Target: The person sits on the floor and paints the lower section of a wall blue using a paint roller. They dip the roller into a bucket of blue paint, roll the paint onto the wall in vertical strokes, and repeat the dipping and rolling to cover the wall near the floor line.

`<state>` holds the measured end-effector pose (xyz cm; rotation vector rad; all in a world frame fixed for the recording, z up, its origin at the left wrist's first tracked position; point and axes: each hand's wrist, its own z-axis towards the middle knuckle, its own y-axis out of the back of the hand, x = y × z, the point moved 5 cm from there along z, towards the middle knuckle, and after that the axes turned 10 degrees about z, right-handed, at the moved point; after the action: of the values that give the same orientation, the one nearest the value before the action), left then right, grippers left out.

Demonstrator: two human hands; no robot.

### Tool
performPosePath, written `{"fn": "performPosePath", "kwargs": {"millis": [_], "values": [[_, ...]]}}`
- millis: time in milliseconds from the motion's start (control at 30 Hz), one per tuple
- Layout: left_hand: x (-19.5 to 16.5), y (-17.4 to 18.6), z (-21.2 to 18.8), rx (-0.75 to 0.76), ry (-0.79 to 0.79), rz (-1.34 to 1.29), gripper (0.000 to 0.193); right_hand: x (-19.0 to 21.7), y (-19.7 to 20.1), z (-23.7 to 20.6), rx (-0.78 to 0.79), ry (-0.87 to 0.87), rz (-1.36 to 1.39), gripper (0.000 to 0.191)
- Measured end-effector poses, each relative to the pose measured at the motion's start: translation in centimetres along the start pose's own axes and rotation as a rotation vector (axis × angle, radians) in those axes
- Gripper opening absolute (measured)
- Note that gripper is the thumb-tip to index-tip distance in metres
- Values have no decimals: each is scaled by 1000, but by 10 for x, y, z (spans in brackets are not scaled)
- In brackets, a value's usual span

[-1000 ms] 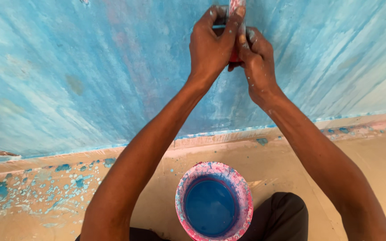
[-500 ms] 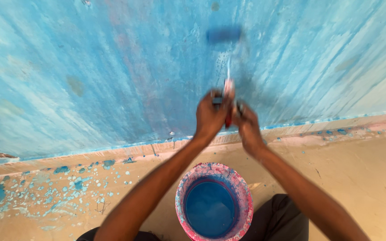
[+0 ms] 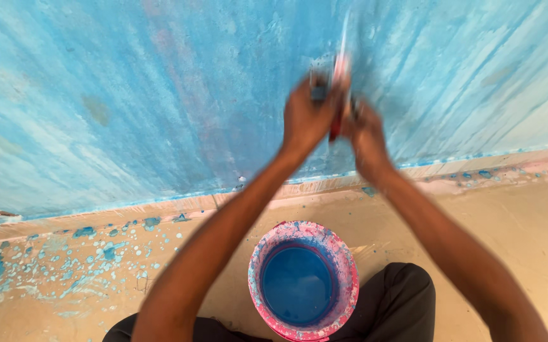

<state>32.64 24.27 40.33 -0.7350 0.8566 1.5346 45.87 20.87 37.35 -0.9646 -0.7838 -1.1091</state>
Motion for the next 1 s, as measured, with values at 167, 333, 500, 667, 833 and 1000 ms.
{"fn": "performPosePath", "kwargs": {"millis": [167,333,500,667,833,1000], "values": [[64,-19,-95,68,280,-190,24,-87,31,-76,-38,-171,17,22],[80,-22,-128,106,489,-270,24,-102,30,-105,-75,-271,1,24],[33,-9,-76,-46,82,-28,28,-53,16,-61,-13,-44,-13,14],[30,-11,-59,15,279,-183,28,-35,12,-38,15,-50,11,19],[57,-20,-108,-25,165,-84,27,-72,17,-88,-31,-147,-56,22],[91,-29,-156,113,575,-265,26,-100,23,-125,-59,-241,-63,24]]}}
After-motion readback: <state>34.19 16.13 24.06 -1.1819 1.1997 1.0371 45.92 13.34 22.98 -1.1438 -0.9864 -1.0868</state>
